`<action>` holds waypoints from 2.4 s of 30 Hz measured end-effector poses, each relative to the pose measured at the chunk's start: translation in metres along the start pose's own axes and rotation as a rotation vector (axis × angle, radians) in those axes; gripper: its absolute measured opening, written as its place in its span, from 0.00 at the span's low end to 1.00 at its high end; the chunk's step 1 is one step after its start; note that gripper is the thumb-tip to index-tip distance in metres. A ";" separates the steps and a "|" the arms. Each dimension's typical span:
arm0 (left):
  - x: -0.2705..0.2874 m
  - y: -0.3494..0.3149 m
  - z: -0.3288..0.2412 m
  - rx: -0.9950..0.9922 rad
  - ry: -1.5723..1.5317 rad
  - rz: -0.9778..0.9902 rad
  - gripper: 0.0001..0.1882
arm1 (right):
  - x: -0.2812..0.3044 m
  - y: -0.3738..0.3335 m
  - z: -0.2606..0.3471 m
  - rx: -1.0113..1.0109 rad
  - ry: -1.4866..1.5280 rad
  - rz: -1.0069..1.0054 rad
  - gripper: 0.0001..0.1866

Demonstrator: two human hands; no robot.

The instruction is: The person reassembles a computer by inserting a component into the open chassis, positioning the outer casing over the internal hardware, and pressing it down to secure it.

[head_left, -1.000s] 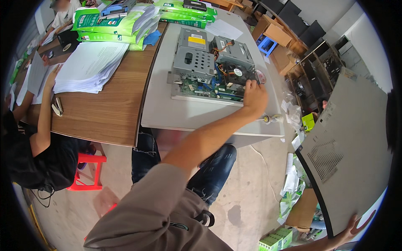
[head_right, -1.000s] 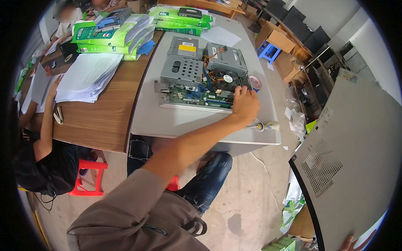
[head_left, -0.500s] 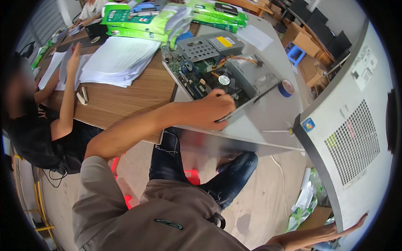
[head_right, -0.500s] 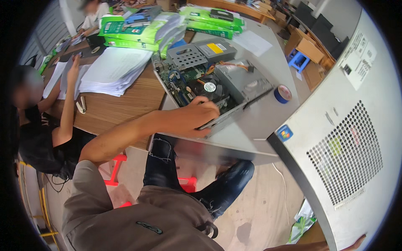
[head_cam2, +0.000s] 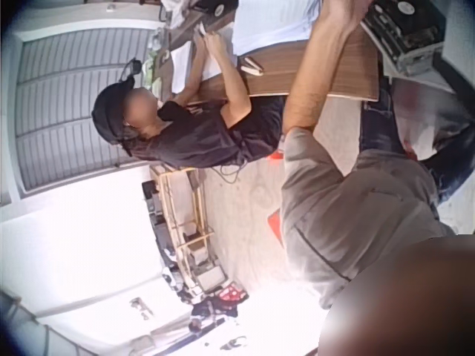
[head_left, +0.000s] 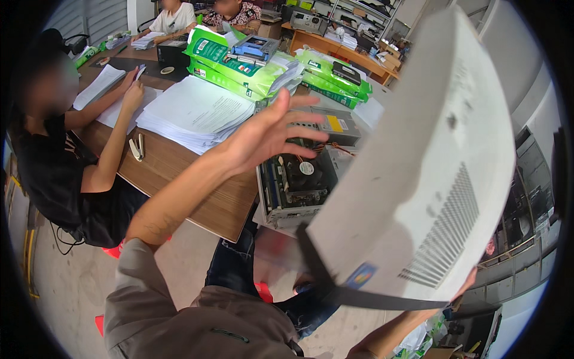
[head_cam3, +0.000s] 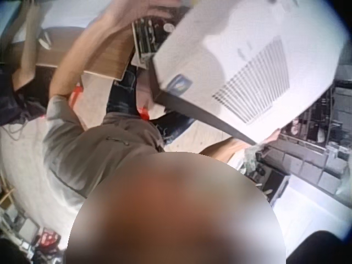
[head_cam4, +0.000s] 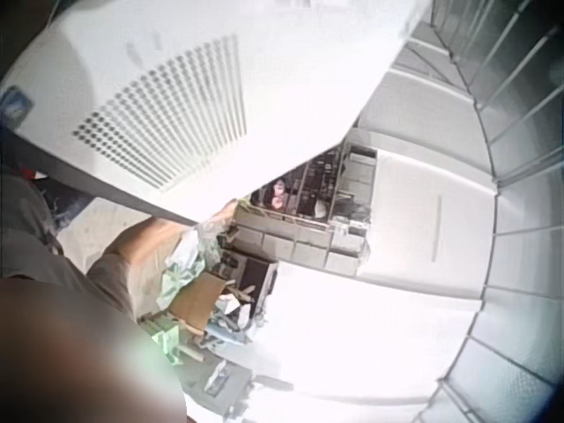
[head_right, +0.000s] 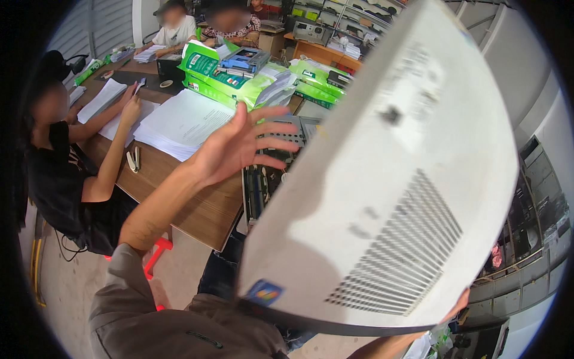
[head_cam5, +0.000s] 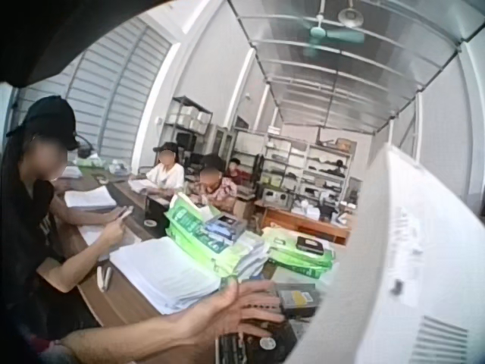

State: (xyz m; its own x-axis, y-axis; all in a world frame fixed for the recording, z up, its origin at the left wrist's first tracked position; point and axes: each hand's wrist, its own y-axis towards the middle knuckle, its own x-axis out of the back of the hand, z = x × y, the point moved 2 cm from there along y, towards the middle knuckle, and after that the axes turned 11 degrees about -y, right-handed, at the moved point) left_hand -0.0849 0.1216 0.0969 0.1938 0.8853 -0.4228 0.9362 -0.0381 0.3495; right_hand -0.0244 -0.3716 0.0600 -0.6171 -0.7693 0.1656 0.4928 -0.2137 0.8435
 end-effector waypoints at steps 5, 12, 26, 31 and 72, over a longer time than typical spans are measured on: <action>-0.054 -0.024 0.019 -0.191 -0.186 -0.306 0.47 | -0.079 0.032 0.023 -0.470 0.563 0.450 0.29; -0.022 -0.032 0.079 -0.414 -0.218 -0.608 0.38 | -0.191 0.066 0.005 -0.931 0.668 0.856 0.30; 0.008 -0.022 0.110 -0.221 0.001 -0.721 0.41 | -0.251 0.037 -0.046 -0.733 0.815 1.056 0.31; 0.002 -0.022 0.111 -0.262 0.014 -0.692 0.40 | -0.241 0.018 -0.054 -0.412 0.915 0.917 0.29; 0.006 -0.032 0.139 -0.440 -0.034 -0.613 0.39 | -0.280 -0.011 -0.086 -0.706 1.032 1.036 0.29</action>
State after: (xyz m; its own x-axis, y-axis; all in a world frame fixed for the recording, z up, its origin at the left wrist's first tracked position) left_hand -0.0724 0.0633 -0.0331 -0.3086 0.6730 -0.6722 0.6769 0.6519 0.3418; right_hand 0.1956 -0.2054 -0.0399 0.6490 -0.7442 -0.1580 0.7606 0.6300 0.1565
